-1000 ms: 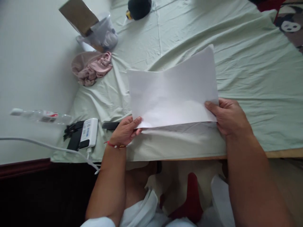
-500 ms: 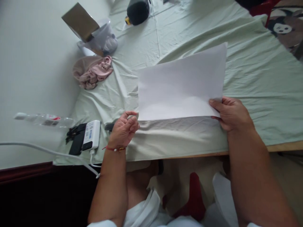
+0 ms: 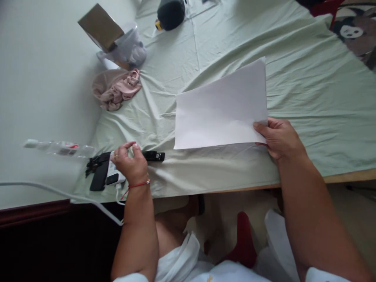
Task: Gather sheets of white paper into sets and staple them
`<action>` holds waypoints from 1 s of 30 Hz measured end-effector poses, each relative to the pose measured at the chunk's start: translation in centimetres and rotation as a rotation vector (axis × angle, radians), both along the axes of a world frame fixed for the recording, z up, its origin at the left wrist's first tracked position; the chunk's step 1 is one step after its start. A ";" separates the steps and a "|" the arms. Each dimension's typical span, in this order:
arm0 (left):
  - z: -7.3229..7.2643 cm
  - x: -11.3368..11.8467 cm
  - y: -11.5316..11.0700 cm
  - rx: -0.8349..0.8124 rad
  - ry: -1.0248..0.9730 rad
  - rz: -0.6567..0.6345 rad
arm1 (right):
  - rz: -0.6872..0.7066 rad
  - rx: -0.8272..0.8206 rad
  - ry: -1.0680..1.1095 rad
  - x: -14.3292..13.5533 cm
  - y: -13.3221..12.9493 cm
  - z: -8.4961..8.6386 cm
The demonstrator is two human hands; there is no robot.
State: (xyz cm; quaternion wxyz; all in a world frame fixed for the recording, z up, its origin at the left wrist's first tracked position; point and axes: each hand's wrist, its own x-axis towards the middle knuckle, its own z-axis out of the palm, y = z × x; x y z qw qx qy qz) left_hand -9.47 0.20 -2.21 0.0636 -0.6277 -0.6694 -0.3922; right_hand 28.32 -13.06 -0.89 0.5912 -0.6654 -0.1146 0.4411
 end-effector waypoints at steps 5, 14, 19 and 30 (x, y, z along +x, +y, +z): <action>-1.3 -0.6 1.3 -0.367 0.090 -0.056 | -0.028 -0.023 0.052 -0.2 0.3 0.7; -2.3 2.3 0.1 -0.372 -0.019 -0.154 | 0.089 0.070 0.070 0.0 0.0 -0.9; -2.3 2.6 0.3 -0.365 -0.094 -0.228 | 0.124 0.049 0.059 0.1 -0.2 -1.1; -2.3 3.3 0.2 -0.375 -0.082 -0.365 | 0.097 0.060 0.047 0.0 0.0 -1.0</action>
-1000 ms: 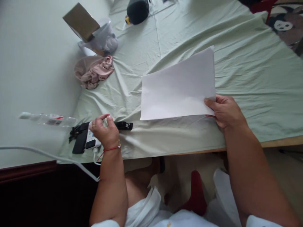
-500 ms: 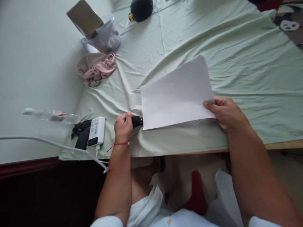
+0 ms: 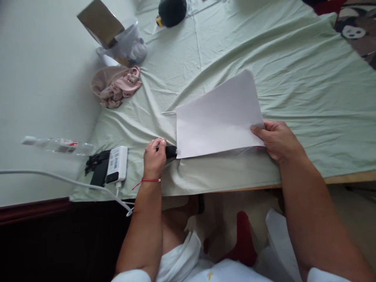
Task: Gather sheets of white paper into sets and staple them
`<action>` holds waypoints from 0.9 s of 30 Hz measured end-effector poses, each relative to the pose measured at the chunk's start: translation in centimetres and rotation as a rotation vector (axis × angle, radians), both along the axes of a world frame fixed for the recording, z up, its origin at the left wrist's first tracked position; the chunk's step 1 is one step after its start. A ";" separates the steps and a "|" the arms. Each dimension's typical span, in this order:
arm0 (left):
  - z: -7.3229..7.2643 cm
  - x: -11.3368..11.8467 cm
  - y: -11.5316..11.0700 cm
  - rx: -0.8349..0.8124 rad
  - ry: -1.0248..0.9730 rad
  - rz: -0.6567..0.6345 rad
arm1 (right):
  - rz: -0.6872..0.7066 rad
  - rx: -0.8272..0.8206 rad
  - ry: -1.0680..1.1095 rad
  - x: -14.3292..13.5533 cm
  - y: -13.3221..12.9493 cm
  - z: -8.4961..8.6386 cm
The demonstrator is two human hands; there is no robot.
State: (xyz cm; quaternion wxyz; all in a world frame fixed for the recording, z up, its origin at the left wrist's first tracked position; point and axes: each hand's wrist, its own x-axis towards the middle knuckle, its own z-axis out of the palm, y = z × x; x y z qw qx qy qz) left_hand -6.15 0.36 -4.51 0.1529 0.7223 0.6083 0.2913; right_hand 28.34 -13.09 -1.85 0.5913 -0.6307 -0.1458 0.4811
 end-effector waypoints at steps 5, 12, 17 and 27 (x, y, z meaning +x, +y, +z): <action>-0.3 0.2 -0.1 -0.005 0.040 0.032 | -0.021 -0.029 -0.015 -0.4 0.3 0.3; -0.4 0.7 -0.8 -0.002 0.131 0.107 | -0.014 -0.025 -0.029 -0.3 0.3 0.0; 0.1 1.5 -2.1 0.000 0.248 0.117 | -0.008 -0.016 -0.038 -0.2 0.4 -0.4; 0.3 2.1 -2.4 0.024 0.269 0.123 | 0.027 0.036 -0.103 -0.3 0.5 -0.9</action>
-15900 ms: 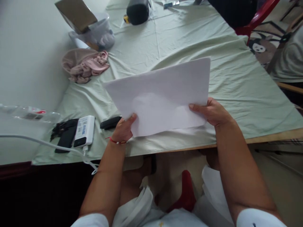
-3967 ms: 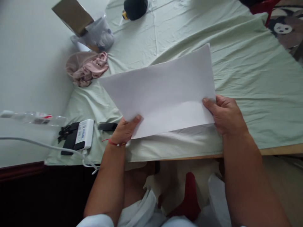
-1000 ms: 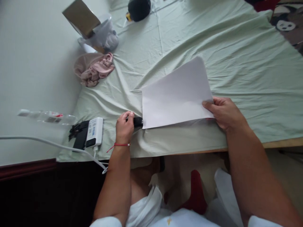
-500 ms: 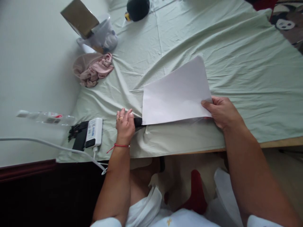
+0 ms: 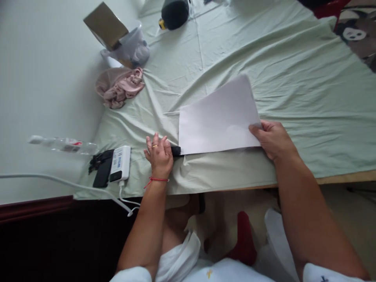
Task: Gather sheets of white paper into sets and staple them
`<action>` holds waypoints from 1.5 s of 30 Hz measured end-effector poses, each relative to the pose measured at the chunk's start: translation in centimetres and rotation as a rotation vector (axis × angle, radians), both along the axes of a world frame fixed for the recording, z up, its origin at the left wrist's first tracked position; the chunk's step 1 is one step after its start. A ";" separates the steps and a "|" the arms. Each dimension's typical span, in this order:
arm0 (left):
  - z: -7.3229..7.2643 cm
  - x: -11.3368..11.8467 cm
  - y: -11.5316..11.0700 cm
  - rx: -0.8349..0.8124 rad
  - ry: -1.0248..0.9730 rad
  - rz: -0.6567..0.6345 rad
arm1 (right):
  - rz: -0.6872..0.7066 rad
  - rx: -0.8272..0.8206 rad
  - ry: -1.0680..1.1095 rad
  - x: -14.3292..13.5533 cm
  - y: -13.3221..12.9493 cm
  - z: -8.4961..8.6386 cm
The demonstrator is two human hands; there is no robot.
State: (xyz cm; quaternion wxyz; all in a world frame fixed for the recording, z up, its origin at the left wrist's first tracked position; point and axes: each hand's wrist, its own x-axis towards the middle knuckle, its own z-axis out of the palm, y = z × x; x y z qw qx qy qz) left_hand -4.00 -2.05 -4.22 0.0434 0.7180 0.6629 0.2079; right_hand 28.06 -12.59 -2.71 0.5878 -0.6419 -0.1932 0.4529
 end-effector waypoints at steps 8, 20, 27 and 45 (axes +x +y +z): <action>0.8 -3.9 2.6 0.076 0.013 0.189 | -0.049 0.030 -0.030 0.8 -0.7 0.2; 3.0 0.3 0.2 0.212 -0.843 -0.213 | -0.117 0.064 0.160 1.8 -1.4 1.4; 2.7 1.3 0.1 -0.259 -1.112 -0.368 | -0.098 0.120 0.128 2.0 -1.6 0.9; 1.6 3.3 -0.4 -0.493 -1.144 -0.279 | -0.121 0.203 0.062 2.1 -1.3 0.6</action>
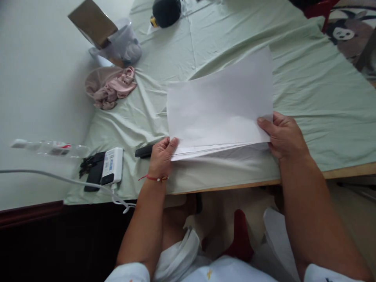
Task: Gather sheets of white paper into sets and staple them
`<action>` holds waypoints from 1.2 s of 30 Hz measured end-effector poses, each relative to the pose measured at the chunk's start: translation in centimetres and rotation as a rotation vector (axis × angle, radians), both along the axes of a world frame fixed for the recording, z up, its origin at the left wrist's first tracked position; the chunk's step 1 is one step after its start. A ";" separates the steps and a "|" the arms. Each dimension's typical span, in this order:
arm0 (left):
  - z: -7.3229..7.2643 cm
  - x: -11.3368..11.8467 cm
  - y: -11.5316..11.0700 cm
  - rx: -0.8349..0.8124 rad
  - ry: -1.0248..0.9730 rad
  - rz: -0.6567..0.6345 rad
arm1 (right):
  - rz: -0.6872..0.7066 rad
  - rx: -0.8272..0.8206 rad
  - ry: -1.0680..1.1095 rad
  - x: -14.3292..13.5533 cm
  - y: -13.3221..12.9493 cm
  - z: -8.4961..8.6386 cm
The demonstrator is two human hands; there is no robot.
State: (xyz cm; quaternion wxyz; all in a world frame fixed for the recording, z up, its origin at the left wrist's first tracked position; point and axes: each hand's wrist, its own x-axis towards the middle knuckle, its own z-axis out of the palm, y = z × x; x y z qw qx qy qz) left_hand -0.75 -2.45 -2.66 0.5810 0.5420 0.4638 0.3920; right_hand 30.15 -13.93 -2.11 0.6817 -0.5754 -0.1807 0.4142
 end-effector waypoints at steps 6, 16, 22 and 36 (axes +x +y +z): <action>0.7 0.4 -0.4 -0.114 -0.008 -0.077 | -0.114 0.021 -0.021 0.1 0.2 0.0; 1.1 0.4 -0.7 -0.089 0.045 -0.108 | -0.167 0.009 -0.011 0.1 0.4 0.3; 1.0 0.5 -0.8 -0.082 0.052 -0.079 | -0.137 0.028 -0.004 0.2 0.4 -0.1; -0.2 0.9 -0.1 -0.185 -0.171 -0.018 | 0.109 -0.053 -0.021 0.4 -0.9 0.6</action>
